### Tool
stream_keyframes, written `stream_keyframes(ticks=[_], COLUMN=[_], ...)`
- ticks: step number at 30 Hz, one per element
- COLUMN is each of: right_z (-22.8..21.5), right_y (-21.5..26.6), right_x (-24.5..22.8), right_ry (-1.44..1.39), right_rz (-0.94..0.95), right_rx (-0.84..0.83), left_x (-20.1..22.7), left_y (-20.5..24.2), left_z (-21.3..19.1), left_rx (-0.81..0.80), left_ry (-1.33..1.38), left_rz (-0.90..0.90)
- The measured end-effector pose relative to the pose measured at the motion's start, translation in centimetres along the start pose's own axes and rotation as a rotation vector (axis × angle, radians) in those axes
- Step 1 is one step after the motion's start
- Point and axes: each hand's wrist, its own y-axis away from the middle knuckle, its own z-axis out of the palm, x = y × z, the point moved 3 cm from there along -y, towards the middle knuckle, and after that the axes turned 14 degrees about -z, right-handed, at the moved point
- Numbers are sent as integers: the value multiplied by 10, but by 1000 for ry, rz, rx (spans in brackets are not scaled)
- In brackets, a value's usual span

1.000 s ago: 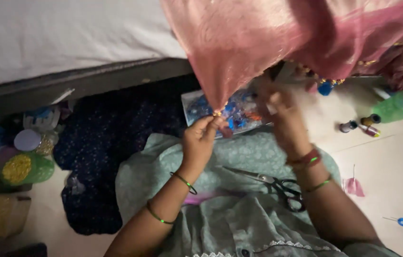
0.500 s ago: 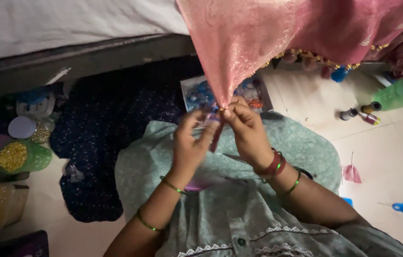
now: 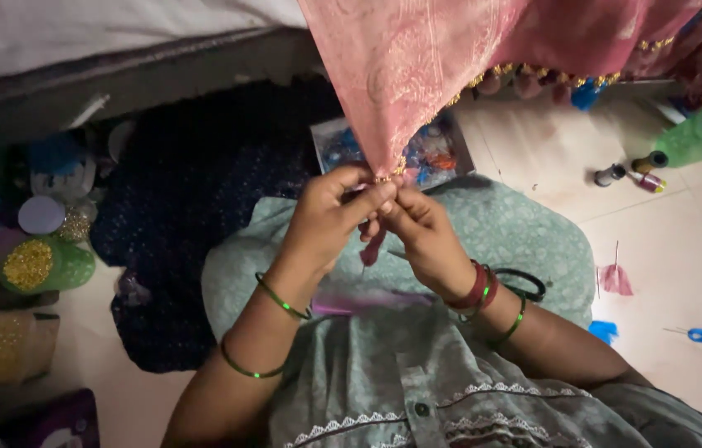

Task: Tying and trimming decorative tassels on the edge of a pink fabric.

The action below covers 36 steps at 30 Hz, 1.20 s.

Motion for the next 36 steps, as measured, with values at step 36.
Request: stream_keyframes(ticks=[36], right_z=[-7], right_y=[83], right_x=[117], right_ry=[1166], right_rz=[-234], right_rx=[-984], left_x=[38], left_y=[-17], left_z=[-50], left_rx=[28], left_ry=[-223], left_rz=[-8])
